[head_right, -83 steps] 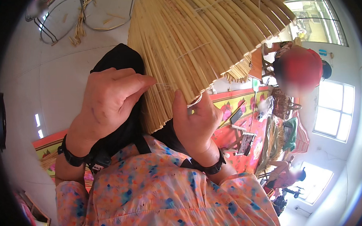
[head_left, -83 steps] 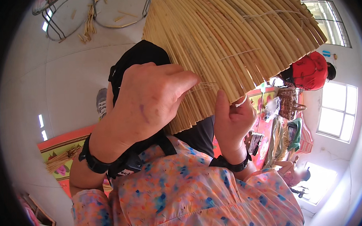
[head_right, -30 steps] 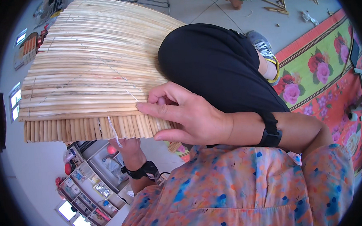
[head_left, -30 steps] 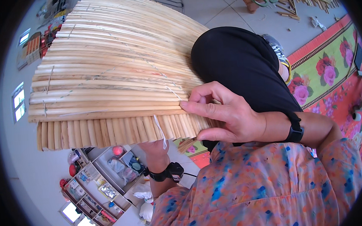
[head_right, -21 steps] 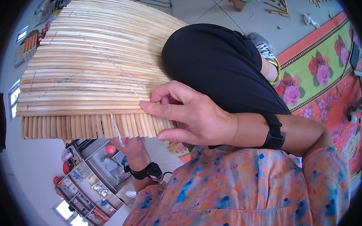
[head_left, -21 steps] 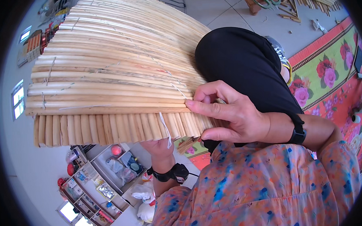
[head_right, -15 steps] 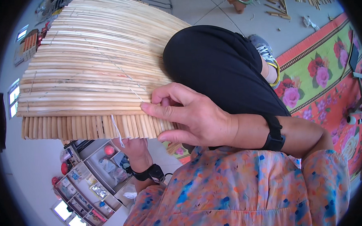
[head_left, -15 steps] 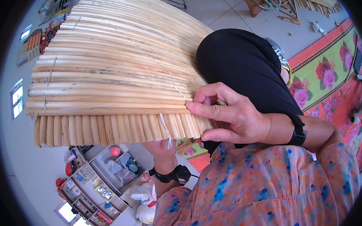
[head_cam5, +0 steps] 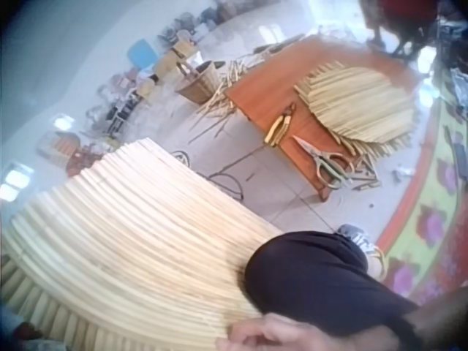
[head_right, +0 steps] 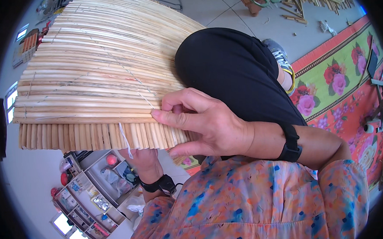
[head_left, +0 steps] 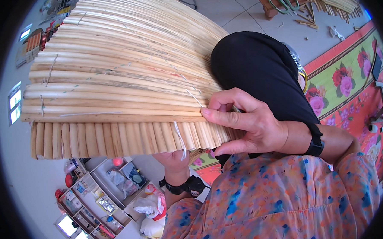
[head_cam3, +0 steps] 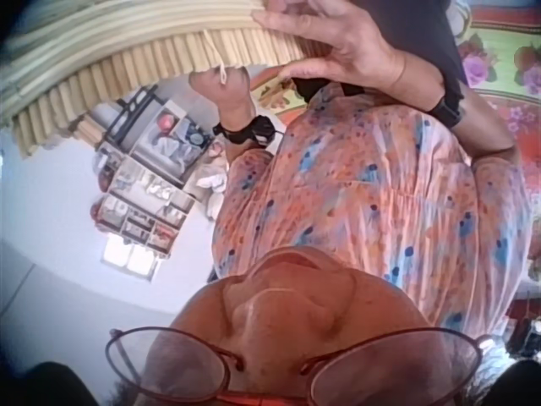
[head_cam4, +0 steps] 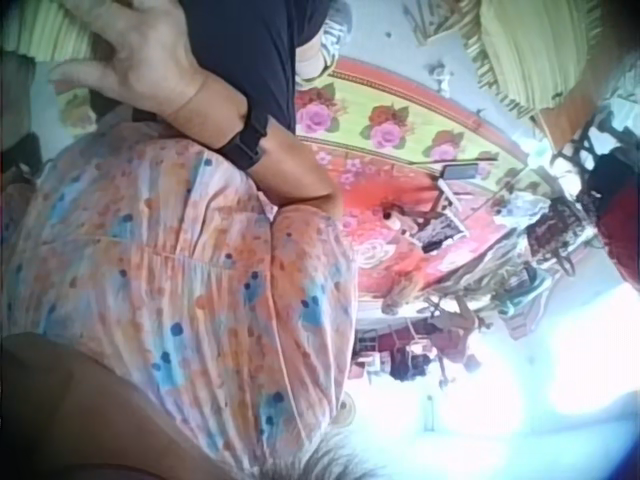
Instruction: The person weaves a bamboo mat by hand, threading a white string through parallel bamboo strips to bind them together. The person repeatedly pulls the string tight and adjusts the mat's alignment while working on the same piece.
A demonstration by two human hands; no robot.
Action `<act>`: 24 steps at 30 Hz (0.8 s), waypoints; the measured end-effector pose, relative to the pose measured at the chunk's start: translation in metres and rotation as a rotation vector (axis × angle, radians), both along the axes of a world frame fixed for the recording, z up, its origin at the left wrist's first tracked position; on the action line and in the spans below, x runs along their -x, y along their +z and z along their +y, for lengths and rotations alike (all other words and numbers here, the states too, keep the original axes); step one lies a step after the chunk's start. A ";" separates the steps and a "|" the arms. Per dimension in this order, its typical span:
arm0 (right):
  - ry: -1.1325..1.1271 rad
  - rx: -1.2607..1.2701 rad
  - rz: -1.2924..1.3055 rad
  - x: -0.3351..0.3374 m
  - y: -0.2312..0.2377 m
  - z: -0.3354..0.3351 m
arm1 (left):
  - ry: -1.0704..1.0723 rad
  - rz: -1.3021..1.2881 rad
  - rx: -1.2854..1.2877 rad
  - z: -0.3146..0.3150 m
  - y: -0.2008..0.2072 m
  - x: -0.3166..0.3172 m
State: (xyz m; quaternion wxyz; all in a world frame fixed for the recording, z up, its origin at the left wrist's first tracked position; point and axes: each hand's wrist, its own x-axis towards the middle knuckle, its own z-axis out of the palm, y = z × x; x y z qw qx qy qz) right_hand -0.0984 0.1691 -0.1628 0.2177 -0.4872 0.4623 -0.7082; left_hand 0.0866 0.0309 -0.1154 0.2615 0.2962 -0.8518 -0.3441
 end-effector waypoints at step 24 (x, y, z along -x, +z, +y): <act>-0.042 -0.008 0.037 -0.002 0.004 -0.001 | 0.033 -0.038 -0.083 -0.005 0.006 -0.011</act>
